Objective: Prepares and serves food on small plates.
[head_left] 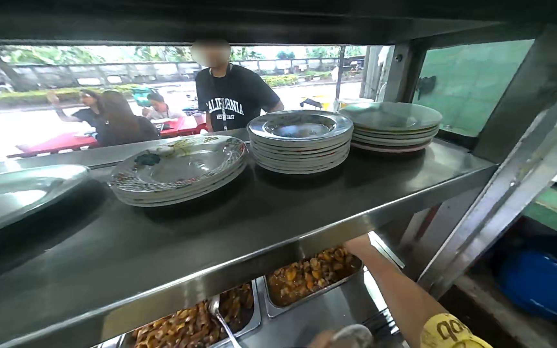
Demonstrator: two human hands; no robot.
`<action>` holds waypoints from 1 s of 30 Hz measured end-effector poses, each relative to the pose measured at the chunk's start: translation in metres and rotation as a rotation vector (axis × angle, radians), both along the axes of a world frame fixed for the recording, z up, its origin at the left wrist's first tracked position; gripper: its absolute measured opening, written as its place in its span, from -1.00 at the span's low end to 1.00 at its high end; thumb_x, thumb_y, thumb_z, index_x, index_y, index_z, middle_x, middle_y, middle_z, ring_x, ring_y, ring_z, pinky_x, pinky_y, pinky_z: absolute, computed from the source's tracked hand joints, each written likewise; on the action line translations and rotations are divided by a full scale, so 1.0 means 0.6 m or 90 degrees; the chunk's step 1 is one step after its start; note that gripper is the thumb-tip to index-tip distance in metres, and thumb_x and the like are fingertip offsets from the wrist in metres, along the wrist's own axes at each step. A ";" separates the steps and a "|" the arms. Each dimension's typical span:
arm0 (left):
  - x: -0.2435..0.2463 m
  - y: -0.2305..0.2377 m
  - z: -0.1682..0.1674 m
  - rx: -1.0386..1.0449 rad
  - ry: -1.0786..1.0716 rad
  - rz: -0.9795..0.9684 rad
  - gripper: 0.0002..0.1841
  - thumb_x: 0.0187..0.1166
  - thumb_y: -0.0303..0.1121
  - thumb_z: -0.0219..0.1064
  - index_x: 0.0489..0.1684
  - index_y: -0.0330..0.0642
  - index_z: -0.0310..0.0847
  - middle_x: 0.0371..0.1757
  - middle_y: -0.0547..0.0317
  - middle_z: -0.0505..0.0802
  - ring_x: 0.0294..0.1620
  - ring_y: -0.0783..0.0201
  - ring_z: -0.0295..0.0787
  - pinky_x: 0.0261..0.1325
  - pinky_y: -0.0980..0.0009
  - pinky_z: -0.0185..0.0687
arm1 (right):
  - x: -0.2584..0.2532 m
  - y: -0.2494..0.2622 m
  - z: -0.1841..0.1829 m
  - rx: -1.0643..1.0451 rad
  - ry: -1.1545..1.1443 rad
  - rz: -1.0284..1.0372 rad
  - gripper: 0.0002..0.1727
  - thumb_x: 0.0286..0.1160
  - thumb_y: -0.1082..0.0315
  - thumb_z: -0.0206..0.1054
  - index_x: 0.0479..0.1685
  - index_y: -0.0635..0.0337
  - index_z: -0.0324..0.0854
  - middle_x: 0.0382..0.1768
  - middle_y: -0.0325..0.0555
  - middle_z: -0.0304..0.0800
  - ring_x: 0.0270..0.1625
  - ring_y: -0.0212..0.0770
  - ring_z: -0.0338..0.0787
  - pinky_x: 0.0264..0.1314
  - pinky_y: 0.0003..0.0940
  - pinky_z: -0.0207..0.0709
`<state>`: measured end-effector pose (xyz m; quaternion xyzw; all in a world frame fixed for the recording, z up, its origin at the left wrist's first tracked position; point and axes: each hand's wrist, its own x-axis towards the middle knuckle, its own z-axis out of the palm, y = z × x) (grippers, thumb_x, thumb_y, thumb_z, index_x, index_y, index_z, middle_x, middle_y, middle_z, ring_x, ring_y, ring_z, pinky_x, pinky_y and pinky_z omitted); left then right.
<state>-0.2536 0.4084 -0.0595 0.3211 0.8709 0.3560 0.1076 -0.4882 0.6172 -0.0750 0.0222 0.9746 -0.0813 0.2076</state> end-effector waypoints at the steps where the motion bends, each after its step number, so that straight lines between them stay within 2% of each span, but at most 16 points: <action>1: 0.000 -0.020 -0.001 0.038 -0.005 0.057 -0.49 0.59 -0.64 0.14 0.55 -0.23 0.56 0.46 -0.25 0.69 0.32 -0.17 0.76 0.35 -0.10 0.68 | 0.000 0.002 -0.001 -0.020 -0.013 0.012 -0.51 0.75 0.32 0.07 0.64 0.02 0.50 0.59 0.13 0.55 0.64 0.17 0.53 0.59 0.27 0.41; 3: 0.001 -0.065 -0.010 0.118 -0.026 0.163 -0.47 0.58 -0.66 0.13 0.60 -0.35 0.47 0.46 -0.26 0.70 0.42 -0.09 0.71 0.50 -0.03 0.58 | 0.002 0.015 -0.009 -0.080 -0.029 0.043 -0.52 0.72 0.32 0.11 0.59 0.00 0.57 0.54 0.15 0.60 0.61 0.18 0.55 0.61 0.27 0.39; 5: 0.002 -0.105 -0.023 0.217 -0.091 0.257 -0.41 0.58 -0.66 0.14 0.69 -0.45 0.26 0.55 -0.25 0.63 0.48 0.06 0.68 0.55 0.09 0.57 | 0.005 0.026 -0.021 -0.149 -0.037 0.095 -0.58 0.77 0.30 0.11 0.48 0.06 0.68 0.47 0.21 0.66 0.57 0.19 0.58 0.63 0.26 0.35; 8: 0.005 -0.143 -0.040 0.398 -0.216 0.387 -0.33 0.60 -0.62 0.19 0.75 -0.46 0.06 0.43 -0.20 0.71 0.25 0.21 0.81 0.30 0.19 0.76 | 0.019 0.010 -0.018 -0.173 -0.069 0.125 -0.58 0.80 0.31 0.05 0.46 0.06 0.69 0.47 0.20 0.65 0.59 0.17 0.56 0.65 0.24 0.31; 10: 0.002 -0.160 -0.050 0.480 -0.308 0.459 -0.37 0.62 -0.58 0.15 0.75 -0.39 0.10 0.36 -0.10 0.75 0.17 0.25 0.83 0.19 0.22 0.78 | 0.026 -0.004 -0.023 -0.207 -0.083 0.091 -0.59 0.79 0.33 0.07 0.46 0.08 0.69 0.47 0.17 0.66 0.58 0.12 0.57 0.65 0.17 0.33; 12: -0.007 -0.165 -0.055 0.559 -0.407 0.524 -0.45 0.68 -0.55 0.07 0.71 -0.34 0.19 0.25 -0.04 0.78 0.05 0.22 0.84 0.04 0.18 0.82 | 0.034 -0.012 -0.034 -0.263 -0.090 0.040 -0.60 0.75 0.38 0.11 0.42 0.12 0.71 0.42 0.20 0.68 0.47 0.10 0.65 0.55 0.11 0.42; 15: -0.025 -0.160 -0.048 0.660 -0.495 0.551 -0.47 0.77 -0.52 -0.04 0.75 -0.21 0.09 0.14 0.01 0.81 -0.06 0.21 0.87 -0.06 0.21 0.85 | 0.044 0.000 -0.045 -0.342 -0.096 -0.016 -0.61 0.75 0.42 0.11 0.42 0.16 0.69 0.38 0.23 0.68 0.36 0.07 0.71 0.47 0.05 0.49; 16: -0.032 -0.157 -0.048 0.676 -0.504 0.547 -0.45 0.78 -0.52 -0.08 0.78 -0.17 0.02 0.14 0.02 0.80 -0.07 0.23 0.87 -0.07 0.23 0.84 | 0.047 0.009 -0.049 -0.370 -0.095 -0.032 -0.61 0.74 0.43 0.11 0.42 0.16 0.69 0.34 0.19 0.71 0.27 0.00 0.73 0.39 -0.02 0.52; 17: -0.039 -0.153 -0.048 0.687 -0.512 0.549 -0.45 0.80 -0.51 -0.10 0.80 -0.14 -0.03 0.14 0.01 0.80 -0.07 0.22 0.87 -0.08 0.24 0.84 | 0.051 0.018 -0.053 -0.393 -0.091 -0.051 -0.61 0.74 0.44 0.12 0.42 0.15 0.68 0.22 0.11 0.74 0.08 -0.12 0.72 0.21 -0.14 0.56; 19: -0.053 -0.143 -0.050 0.703 -0.533 0.556 -0.46 0.84 -0.49 -0.11 0.81 -0.12 -0.02 0.14 -0.05 0.80 -0.06 0.18 0.88 -0.06 0.23 0.85 | 0.062 0.031 -0.061 -0.430 -0.093 -0.098 -0.65 0.74 0.41 0.14 0.36 0.09 0.70 -0.24 -0.18 0.63 -0.43 -0.40 0.43 -0.32 -0.43 0.37; 21: -0.066 -0.128 -0.052 0.716 -0.555 0.574 -0.57 0.86 -0.46 -0.11 0.69 -0.17 0.13 0.07 -0.09 0.82 -0.09 0.11 0.90 -0.10 0.19 0.87 | 0.070 0.040 -0.066 -0.462 -0.115 -0.140 -0.66 0.76 0.37 0.14 0.37 0.03 0.70 -0.48 -0.32 0.45 -0.62 -0.47 0.25 -0.54 -0.51 0.20; 24: -0.084 -0.110 -0.055 0.711 -0.584 0.589 -0.64 0.90 -0.39 -0.11 0.59 -0.21 0.22 0.04 -0.15 0.82 -0.10 0.03 0.91 -0.09 0.14 0.88 | 0.082 0.050 -0.059 -0.475 -0.121 -0.153 -0.63 0.79 0.35 0.12 0.43 0.00 0.68 -0.53 -0.33 0.41 -0.65 -0.46 0.23 -0.57 -0.51 0.18; 28: -0.105 -0.086 -0.066 0.705 -0.607 0.594 -0.60 0.92 -0.34 -0.11 0.65 -0.19 0.17 0.13 -0.22 0.77 -0.05 -0.02 0.88 -0.07 0.10 0.87 | 0.094 0.067 -0.033 -0.464 -0.085 -0.139 -0.62 0.81 0.34 0.10 0.44 0.00 0.67 -0.48 -0.29 0.46 -0.61 -0.44 0.29 -0.54 -0.49 0.22; 30: -0.115 -0.069 -0.071 0.706 -0.611 0.605 -0.60 0.92 -0.33 -0.11 0.66 -0.20 0.16 0.12 -0.20 0.75 -0.07 0.01 0.87 -0.11 0.15 0.86 | 0.099 0.072 -0.009 -0.454 -0.069 -0.125 -0.63 0.82 0.35 0.09 0.45 0.02 0.66 -0.46 -0.28 0.46 -0.59 -0.43 0.30 -0.51 -0.48 0.22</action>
